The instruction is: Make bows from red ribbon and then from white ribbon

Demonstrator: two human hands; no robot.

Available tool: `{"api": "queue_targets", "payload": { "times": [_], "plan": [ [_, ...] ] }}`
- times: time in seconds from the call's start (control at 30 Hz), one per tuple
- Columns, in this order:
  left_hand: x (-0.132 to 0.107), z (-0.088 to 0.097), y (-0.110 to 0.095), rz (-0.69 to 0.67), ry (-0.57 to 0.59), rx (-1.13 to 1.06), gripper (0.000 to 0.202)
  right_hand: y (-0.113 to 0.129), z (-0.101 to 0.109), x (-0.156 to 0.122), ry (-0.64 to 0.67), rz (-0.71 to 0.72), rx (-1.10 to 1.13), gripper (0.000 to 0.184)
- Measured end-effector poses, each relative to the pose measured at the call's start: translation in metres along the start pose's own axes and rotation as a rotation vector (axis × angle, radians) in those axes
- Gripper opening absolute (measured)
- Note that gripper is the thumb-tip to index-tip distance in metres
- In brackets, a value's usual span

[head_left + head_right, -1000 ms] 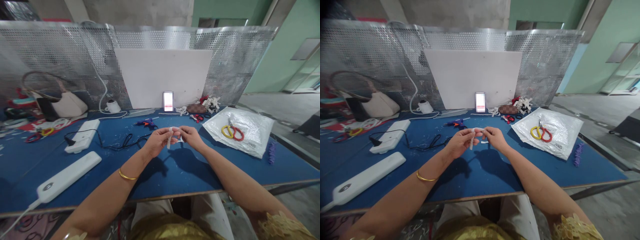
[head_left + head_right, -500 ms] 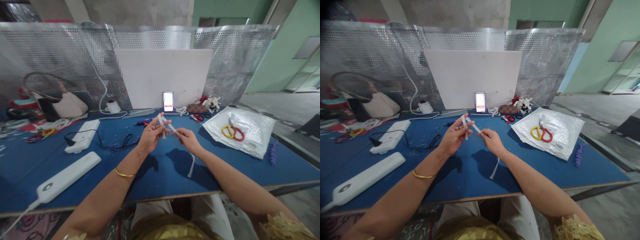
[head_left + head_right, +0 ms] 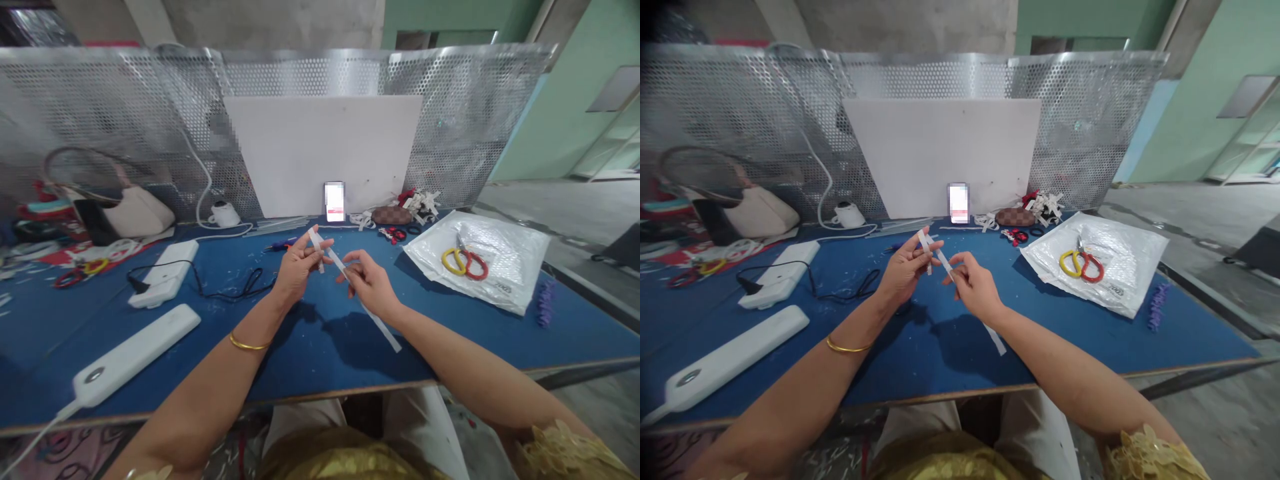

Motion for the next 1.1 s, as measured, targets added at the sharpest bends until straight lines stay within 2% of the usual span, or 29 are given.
{"api": "queue_targets", "payload": {
  "times": [0.1,0.2,0.43,0.53,0.6,0.77,0.9,1.0,1.1],
  "plan": [
    [-0.001,0.000,0.001,0.029,0.009,0.009,0.068,0.003,0.001,-0.001,0.083,0.071,-0.003,0.015],
    [-0.001,0.000,0.002,0.059,0.020,0.025,0.068,0.002,0.000,-0.001,0.139,0.081,0.049,0.020],
    [0.000,0.006,0.004,0.113,0.071,0.058,0.070,0.003,0.002,0.001,0.132,0.027,0.237,0.025],
    [0.000,0.006,0.005,0.112,0.085,0.090,0.070,0.004,0.002,0.001,0.172,0.049,0.299,0.026],
    [0.000,0.005,0.006,0.103,0.115,0.125,0.070,0.004,0.001,0.000,0.179,0.083,0.258,0.023],
    [-0.004,0.000,0.009,0.058,0.241,0.315,0.071,0.001,0.002,0.000,0.013,0.141,0.071,0.011],
    [-0.009,-0.005,0.014,0.012,0.341,0.508,0.064,0.003,0.011,0.002,-0.130,0.212,-0.065,0.014],
    [-0.013,-0.007,0.015,-0.017,0.391,0.546,0.061,0.006,0.019,0.003,-0.270,0.299,-0.206,0.015],
    [-0.015,-0.010,0.015,-0.030,0.446,0.599,0.060,0.006,0.024,0.005,-0.357,0.346,-0.232,0.016]
  ]
}}
Point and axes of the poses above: each hand's wrist, its own x-axis towards the middle knuckle, its own z-axis out of the back of the hand, y = z × x, the point moved 1 cm from there along x, towards the middle knuckle, and after that the axes turned 14 degrees about -x, right-handed, at the moved point
